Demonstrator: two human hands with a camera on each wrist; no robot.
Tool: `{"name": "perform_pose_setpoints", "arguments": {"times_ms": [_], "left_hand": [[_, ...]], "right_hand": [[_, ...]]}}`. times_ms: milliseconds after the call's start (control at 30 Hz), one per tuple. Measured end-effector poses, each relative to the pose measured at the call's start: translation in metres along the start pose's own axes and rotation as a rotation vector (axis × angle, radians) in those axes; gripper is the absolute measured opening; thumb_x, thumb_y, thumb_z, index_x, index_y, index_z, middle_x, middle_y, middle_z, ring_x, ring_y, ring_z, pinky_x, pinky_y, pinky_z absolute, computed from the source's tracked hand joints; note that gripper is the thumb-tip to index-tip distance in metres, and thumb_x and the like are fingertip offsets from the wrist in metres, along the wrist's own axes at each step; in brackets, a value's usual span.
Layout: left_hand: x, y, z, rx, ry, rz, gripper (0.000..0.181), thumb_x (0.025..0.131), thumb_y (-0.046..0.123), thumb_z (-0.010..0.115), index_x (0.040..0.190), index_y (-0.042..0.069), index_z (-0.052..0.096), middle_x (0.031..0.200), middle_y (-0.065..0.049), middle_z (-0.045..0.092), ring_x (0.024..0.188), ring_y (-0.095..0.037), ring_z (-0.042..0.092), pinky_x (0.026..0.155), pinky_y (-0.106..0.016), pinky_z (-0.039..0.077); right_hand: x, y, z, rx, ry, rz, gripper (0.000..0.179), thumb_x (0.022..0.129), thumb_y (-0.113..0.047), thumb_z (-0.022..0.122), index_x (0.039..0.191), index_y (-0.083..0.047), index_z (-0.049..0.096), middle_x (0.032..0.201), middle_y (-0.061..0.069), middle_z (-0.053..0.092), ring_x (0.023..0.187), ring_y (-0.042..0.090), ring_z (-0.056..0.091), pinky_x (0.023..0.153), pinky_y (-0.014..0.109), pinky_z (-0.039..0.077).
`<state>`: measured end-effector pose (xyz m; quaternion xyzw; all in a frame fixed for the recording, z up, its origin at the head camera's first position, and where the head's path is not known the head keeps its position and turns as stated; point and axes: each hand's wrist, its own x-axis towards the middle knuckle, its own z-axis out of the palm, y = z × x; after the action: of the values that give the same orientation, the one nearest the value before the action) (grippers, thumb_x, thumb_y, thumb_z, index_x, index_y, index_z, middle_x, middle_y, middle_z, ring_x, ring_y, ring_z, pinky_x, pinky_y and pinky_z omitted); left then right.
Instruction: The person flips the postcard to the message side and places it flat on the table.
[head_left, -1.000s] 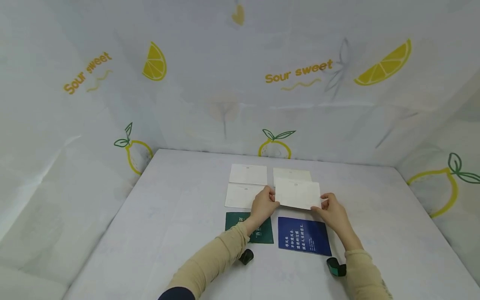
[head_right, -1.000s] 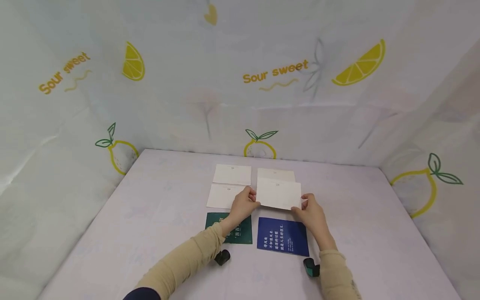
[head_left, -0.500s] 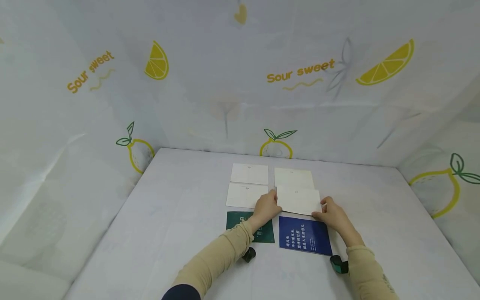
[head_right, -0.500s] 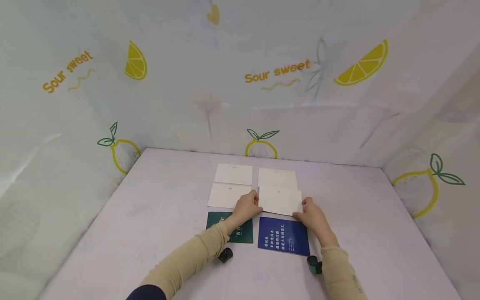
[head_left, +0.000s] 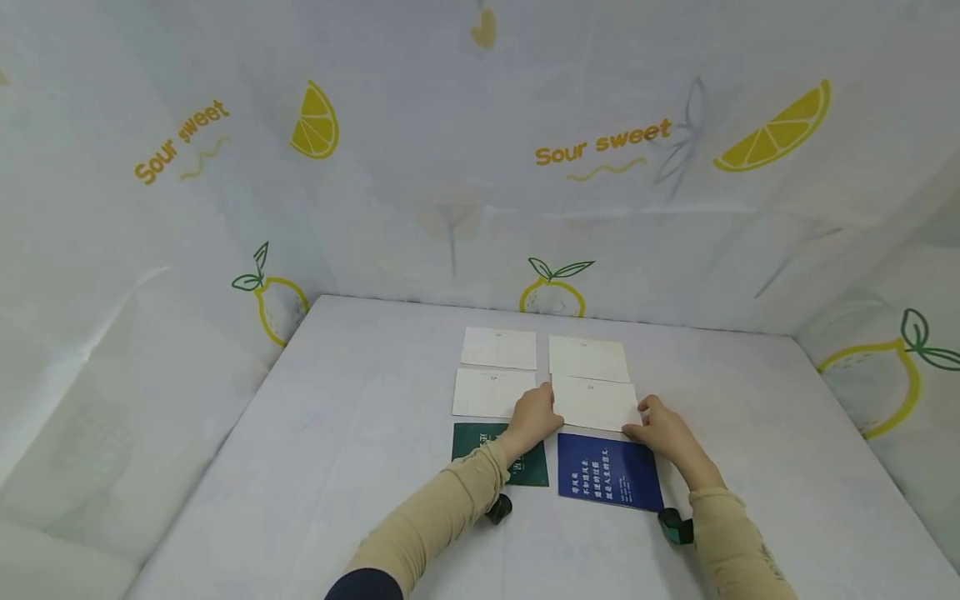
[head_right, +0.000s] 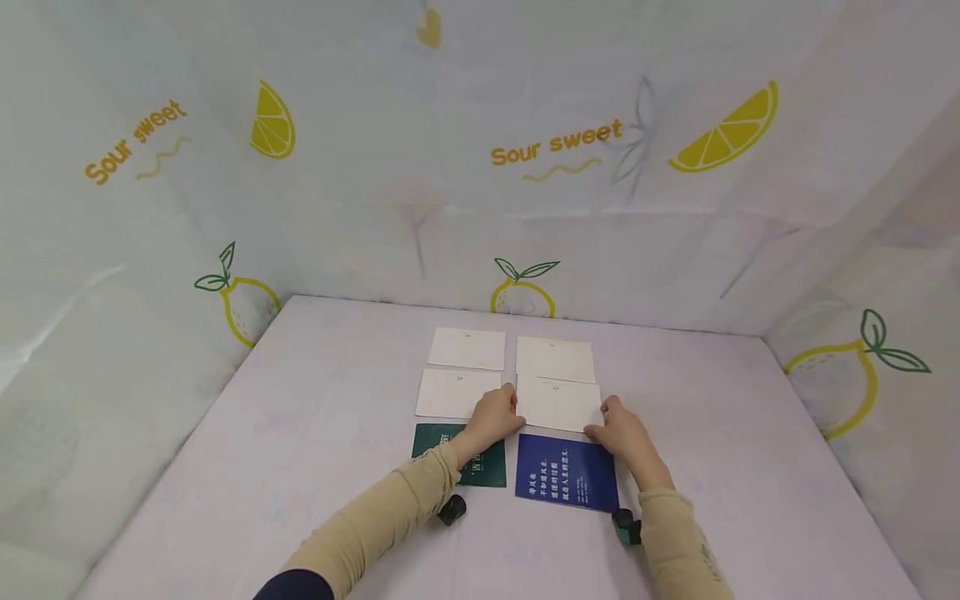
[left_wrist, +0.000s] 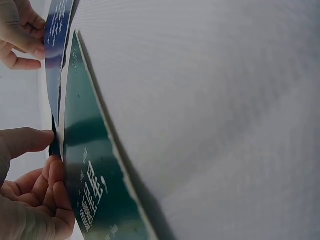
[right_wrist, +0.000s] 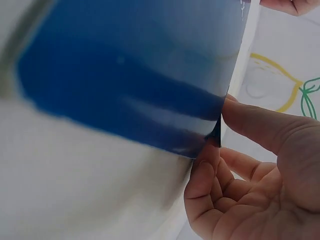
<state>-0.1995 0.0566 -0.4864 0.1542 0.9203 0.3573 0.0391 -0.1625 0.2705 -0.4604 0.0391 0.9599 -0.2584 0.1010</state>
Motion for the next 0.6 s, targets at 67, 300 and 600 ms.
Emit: {"name": "perform_pose_setpoints", "arguments": {"times_ms": [67,300,600], "left_hand": [[0.0009,-0.0002,0.0007,0.011,-0.005,-0.004,0.015,0.075,0.004,0.064,0.084,0.003,0.052,0.068,-0.005,0.053,0.056,-0.011,0.041,0.046,-0.019,0.03],[0.0012,0.0024,-0.0013,0.055,-0.026,-0.02,0.019,0.076,0.006,0.066,0.09,0.002,0.055,0.075,-0.008,0.058,0.06,-0.013,0.043,0.049,-0.021,0.033],[0.001,0.0047,-0.0019,0.095,-0.05,-0.007,0.022,0.077,0.008,0.066,0.095,0.001,0.056,0.079,-0.01,0.06,0.062,-0.013,0.043,0.052,-0.021,0.034]], "right_hand": [[0.0007,-0.0005,0.0002,-0.006,-0.004,0.002,0.049,0.085,-0.019,0.063,0.115,0.013,0.041,0.1,0.032,0.057,0.082,0.034,0.056,0.071,0.046,0.048],[0.0036,-0.0001,0.0008,-0.02,-0.022,0.025,0.049,0.084,-0.02,0.063,0.114,0.012,0.042,0.11,0.037,0.054,0.092,0.043,0.057,0.076,0.051,0.048],[0.0027,0.0003,-0.001,-0.033,-0.031,0.025,0.049,0.084,-0.022,0.063,0.114,0.011,0.042,0.111,0.037,0.055,0.093,0.043,0.057,0.076,0.051,0.048]]}}
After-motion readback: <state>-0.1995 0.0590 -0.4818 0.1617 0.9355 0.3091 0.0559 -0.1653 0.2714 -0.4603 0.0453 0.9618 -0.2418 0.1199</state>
